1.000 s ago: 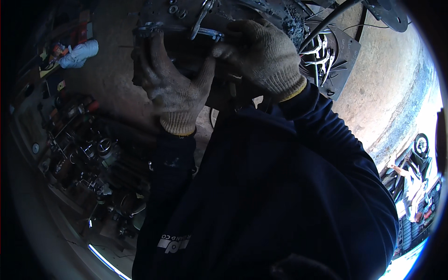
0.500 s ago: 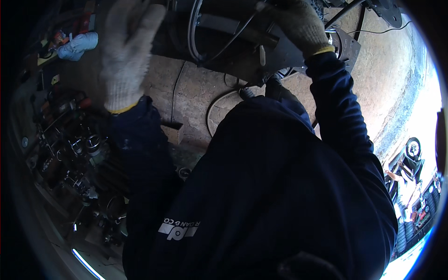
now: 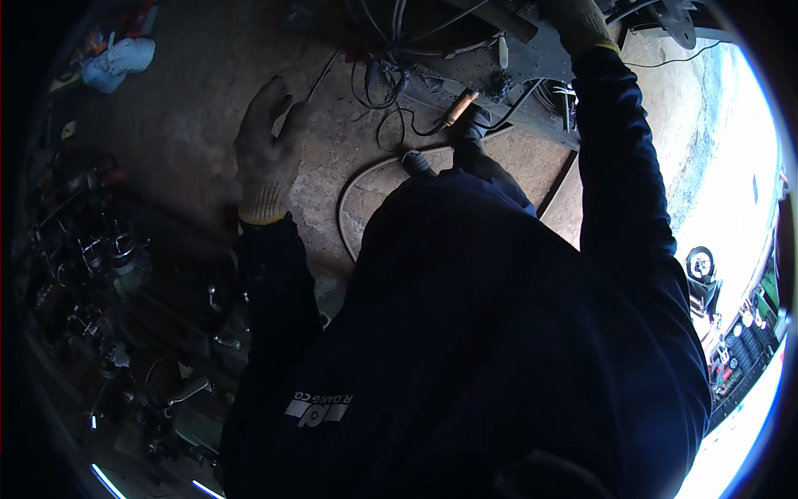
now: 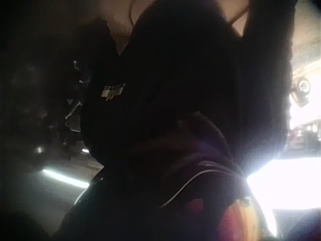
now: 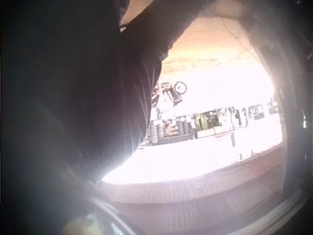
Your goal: The person assembles a metal structure by aligning curved pipes and flat plates, using a welding torch to join the components while wearing protective gloves. The person subsequently uses a wrench to tighten bolts on the assembled frame.
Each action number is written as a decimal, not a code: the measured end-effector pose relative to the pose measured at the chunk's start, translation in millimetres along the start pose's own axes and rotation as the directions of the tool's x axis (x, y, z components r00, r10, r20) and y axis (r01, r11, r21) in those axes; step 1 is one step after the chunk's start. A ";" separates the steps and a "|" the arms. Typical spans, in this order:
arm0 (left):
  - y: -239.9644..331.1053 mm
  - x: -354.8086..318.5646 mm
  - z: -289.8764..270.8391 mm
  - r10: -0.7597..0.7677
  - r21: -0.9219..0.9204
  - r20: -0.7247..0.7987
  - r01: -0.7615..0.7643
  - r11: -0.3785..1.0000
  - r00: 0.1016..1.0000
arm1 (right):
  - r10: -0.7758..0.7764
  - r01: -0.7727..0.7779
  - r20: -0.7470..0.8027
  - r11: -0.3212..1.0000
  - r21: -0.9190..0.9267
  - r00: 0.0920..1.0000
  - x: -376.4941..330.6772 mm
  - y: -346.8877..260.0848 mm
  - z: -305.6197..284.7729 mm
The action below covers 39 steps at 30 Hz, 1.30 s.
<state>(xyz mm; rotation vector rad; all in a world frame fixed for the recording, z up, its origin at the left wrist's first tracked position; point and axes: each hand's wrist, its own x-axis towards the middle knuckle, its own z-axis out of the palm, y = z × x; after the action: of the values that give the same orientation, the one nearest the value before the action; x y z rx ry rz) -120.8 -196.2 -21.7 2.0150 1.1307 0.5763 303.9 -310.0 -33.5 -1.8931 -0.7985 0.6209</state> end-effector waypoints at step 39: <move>140.5 86.0 141.3 0.406 0.454 0.006 -0.364 0.813 0.914 | 0.155 -0.125 -0.112 0.964 0.233 0.982 -9.6 17.0 22.4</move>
<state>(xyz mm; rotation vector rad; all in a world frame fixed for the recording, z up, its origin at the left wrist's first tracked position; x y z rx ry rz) 93.1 -223.9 2.2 2.6824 0.9674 0.6580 286.3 -310.0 -57.5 -1.7701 -0.4912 0.6405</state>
